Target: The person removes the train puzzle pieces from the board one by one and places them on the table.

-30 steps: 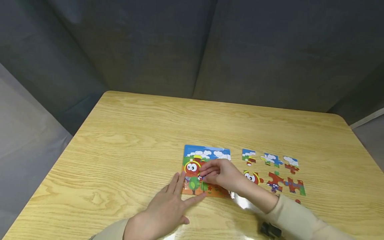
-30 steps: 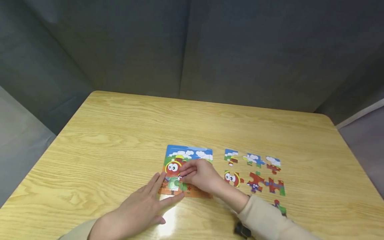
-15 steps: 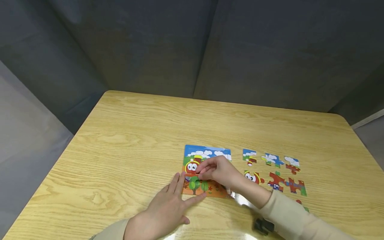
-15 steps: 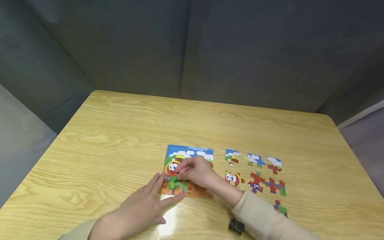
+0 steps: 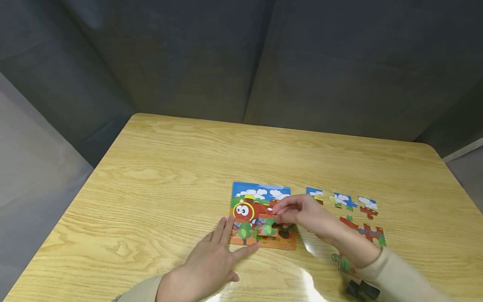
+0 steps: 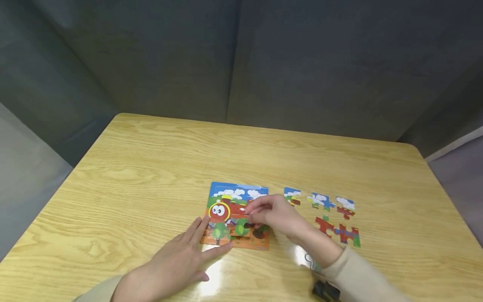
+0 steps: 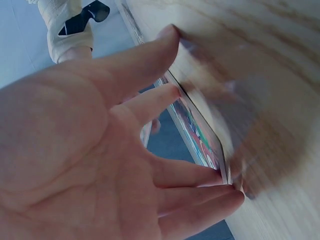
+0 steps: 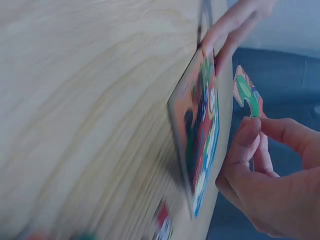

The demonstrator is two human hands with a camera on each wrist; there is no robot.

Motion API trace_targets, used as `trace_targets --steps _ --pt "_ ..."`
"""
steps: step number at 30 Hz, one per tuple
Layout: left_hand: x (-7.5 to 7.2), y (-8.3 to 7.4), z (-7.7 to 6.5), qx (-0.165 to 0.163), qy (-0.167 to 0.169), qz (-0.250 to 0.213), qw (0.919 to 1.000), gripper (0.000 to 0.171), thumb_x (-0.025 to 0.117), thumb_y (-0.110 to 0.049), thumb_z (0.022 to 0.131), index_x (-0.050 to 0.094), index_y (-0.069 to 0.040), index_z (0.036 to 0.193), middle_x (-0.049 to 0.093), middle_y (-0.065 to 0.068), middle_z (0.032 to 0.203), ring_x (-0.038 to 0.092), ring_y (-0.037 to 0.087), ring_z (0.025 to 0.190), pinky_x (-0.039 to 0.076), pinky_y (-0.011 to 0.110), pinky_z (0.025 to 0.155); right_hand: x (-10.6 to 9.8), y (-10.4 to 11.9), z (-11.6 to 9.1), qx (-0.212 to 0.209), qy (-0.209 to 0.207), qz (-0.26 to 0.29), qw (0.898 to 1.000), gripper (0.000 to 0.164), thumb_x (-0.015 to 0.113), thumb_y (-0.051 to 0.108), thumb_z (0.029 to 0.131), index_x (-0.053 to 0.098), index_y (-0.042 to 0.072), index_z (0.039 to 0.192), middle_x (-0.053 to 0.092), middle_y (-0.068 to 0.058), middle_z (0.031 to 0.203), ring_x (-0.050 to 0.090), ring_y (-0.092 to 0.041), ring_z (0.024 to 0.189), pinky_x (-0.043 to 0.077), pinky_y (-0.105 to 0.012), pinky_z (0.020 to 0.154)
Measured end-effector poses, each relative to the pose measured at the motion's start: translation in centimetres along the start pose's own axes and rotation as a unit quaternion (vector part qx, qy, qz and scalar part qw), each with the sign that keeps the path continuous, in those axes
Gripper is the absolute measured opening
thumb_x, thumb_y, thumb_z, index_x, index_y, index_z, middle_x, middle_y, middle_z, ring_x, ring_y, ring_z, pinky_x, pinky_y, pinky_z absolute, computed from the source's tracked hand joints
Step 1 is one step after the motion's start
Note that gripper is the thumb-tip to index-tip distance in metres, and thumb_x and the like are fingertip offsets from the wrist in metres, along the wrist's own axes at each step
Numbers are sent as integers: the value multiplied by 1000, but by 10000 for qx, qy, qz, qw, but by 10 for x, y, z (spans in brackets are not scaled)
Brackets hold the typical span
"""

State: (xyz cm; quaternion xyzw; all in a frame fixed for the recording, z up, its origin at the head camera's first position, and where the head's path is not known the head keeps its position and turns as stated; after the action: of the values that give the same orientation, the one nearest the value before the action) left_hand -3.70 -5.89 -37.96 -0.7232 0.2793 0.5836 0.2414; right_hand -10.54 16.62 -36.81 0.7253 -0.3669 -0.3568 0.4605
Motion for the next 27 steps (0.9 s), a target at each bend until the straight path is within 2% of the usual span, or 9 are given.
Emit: trace_targets --steps 6,10,18,22,27 --pt "0 1 -1 29 -69 51 10000 78 66 -56 82 32 -45 151 33 34 148 36 45 136 48 45 98 -25 -17 -25 314 -227 -339 9987 20 64 3 89 63 -7 107 68 -10 92 63 -22 78 55 -34 66" --pt "0 0 -2 61 -142 99 9998 78 66 -57 81 32 -45 151 35 34 147 37 45 136 49 44 97 -34 -30 -41 356 -381 -434 9977 23 66 3 89 60 -9 108 66 -10 91 63 -20 76 55 -32 64" --pt "-1 0 -1 81 -106 128 9998 77 66 -57 82 33 -45 151 35 34 147 37 45 135 49 44 97 -41 -48 -66 204 -716 -1048 9917 21 66 1 87 59 -8 106 62 -10 86 61 -16 72 52 -28 62" --pt "-1 0 -1 84 -128 119 9998 77 66 -56 82 33 -45 151 35 34 147 38 45 135 50 44 96 -42 -55 -73 287 -932 -1250 9874 21 68 -2 85 61 -6 104 62 -8 83 61 -16 69 53 -29 59" --pt "-1 0 -2 88 -136 144 9998 77 66 -57 82 34 -45 151 37 34 146 38 45 135 50 43 95 -44 -58 -79 109 -1199 -1633 9792 17 71 -2 83 64 -5 99 64 -7 82 62 -13 69 54 -28 59"
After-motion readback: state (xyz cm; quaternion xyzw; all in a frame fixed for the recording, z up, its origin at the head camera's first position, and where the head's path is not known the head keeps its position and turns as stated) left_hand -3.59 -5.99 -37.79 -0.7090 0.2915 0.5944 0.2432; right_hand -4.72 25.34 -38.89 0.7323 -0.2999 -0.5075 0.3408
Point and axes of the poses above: each hand's wrist, its own z-axis towards the middle knuckle, its own x-axis out of the palm, y = z × x, the point moved 3 cm from there along z, towards the middle knuckle
